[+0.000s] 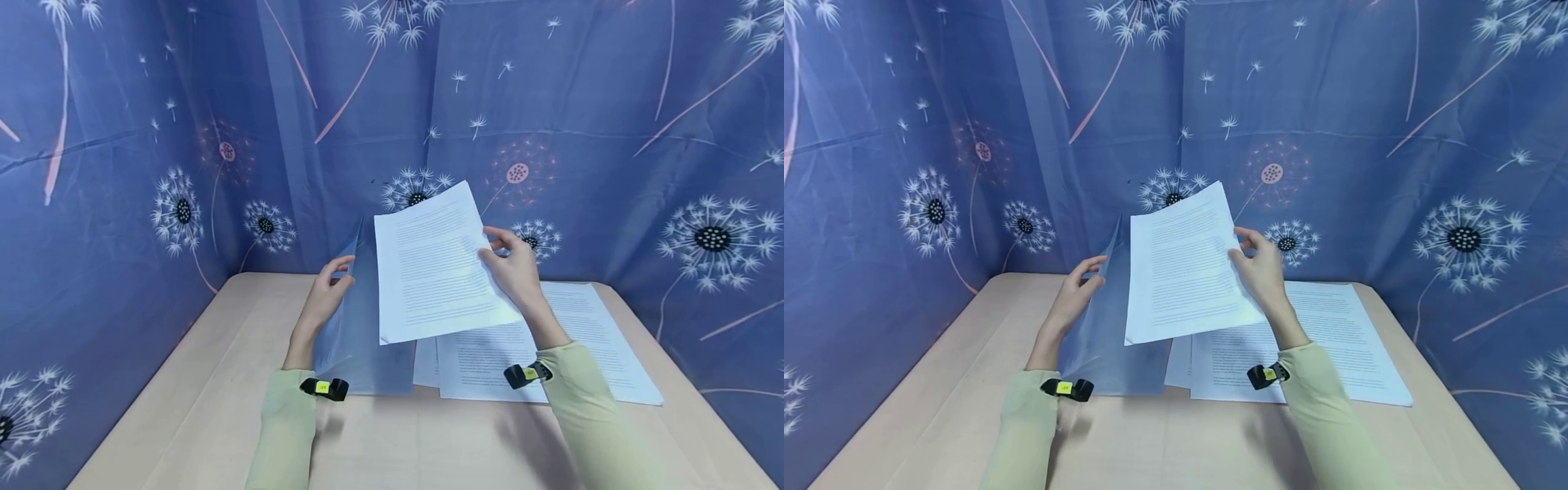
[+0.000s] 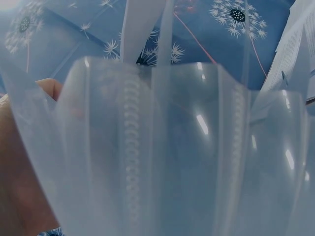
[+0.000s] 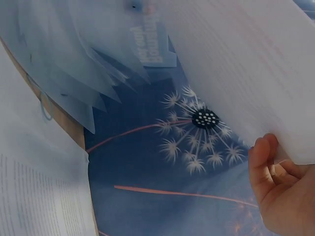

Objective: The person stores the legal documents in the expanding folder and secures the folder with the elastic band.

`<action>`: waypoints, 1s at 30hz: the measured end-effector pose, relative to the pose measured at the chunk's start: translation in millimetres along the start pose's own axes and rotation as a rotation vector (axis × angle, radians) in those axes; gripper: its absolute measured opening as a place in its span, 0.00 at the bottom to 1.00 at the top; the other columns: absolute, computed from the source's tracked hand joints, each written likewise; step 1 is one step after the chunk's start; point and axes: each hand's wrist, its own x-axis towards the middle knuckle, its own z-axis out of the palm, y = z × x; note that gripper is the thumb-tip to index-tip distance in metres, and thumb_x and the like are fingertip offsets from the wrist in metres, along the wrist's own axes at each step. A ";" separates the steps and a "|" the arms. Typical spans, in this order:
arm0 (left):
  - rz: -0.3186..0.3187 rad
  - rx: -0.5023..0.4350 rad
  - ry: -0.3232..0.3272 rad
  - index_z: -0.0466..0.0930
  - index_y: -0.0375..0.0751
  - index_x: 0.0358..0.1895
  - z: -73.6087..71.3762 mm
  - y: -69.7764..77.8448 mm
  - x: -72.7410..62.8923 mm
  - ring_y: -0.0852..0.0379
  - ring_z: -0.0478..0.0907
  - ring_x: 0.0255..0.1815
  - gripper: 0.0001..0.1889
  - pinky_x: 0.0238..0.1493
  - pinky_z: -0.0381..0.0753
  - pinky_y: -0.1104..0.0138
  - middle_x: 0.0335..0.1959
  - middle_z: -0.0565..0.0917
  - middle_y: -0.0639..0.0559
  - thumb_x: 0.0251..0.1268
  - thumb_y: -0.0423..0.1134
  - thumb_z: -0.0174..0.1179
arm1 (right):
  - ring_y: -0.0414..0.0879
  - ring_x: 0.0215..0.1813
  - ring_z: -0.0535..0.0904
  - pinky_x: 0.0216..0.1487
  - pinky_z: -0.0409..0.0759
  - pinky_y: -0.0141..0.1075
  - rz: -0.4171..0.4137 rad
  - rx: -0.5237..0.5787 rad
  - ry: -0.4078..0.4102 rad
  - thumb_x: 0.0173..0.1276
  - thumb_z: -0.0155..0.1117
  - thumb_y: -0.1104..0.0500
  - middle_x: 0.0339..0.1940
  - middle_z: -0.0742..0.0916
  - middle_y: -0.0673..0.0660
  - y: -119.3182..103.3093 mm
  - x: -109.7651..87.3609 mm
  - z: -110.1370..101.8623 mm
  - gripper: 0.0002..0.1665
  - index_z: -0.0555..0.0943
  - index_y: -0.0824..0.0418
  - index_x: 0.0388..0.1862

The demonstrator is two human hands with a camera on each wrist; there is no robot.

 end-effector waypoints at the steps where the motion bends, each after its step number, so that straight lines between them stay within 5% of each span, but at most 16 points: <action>1: 0.000 -0.002 -0.001 0.66 0.59 0.72 0.0 0.3 0.3 0.41 0.69 0.64 0.24 0.61 0.71 0.46 0.72 0.64 0.44 0.74 0.44 0.50 | 0.34 0.24 0.77 0.25 0.74 0.27 0.003 0.004 -0.004 0.71 0.61 0.59 0.42 0.82 0.61 -0.6 -0.4 1.8 0.27 0.75 0.57 0.69; 10: 0.023 0.013 0.006 0.66 0.52 0.73 1.1 1.6 0.3 0.41 0.70 0.62 0.25 0.58 0.73 0.48 0.70 0.65 0.43 0.74 0.41 0.50 | 0.38 0.21 0.77 0.20 0.72 0.30 -0.002 0.033 -0.015 0.70 0.60 0.59 0.43 0.82 0.61 -2.8 0.6 19.0 0.27 0.75 0.56 0.69; 19: 0.015 0.009 0.014 0.66 0.51 0.73 1.8 0.5 -0.4 0.41 0.70 0.62 0.26 0.58 0.73 0.49 0.70 0.65 0.43 0.73 0.41 0.50 | 0.50 0.30 0.84 0.26 0.74 0.29 -0.028 0.002 0.013 0.68 0.61 0.60 0.41 0.84 0.60 -11.8 0.9 35.8 0.27 0.77 0.56 0.67; 30: 0.029 0.018 0.021 0.67 0.53 0.73 1.5 -1.0 1.8 0.41 0.70 0.61 0.26 0.58 0.73 0.48 0.70 0.65 0.42 0.72 0.43 0.50 | 0.44 0.28 0.81 0.29 0.74 0.29 -0.034 -0.007 0.021 0.66 0.63 0.62 0.41 0.85 0.60 -19.1 -0.1 51.9 0.26 0.79 0.57 0.65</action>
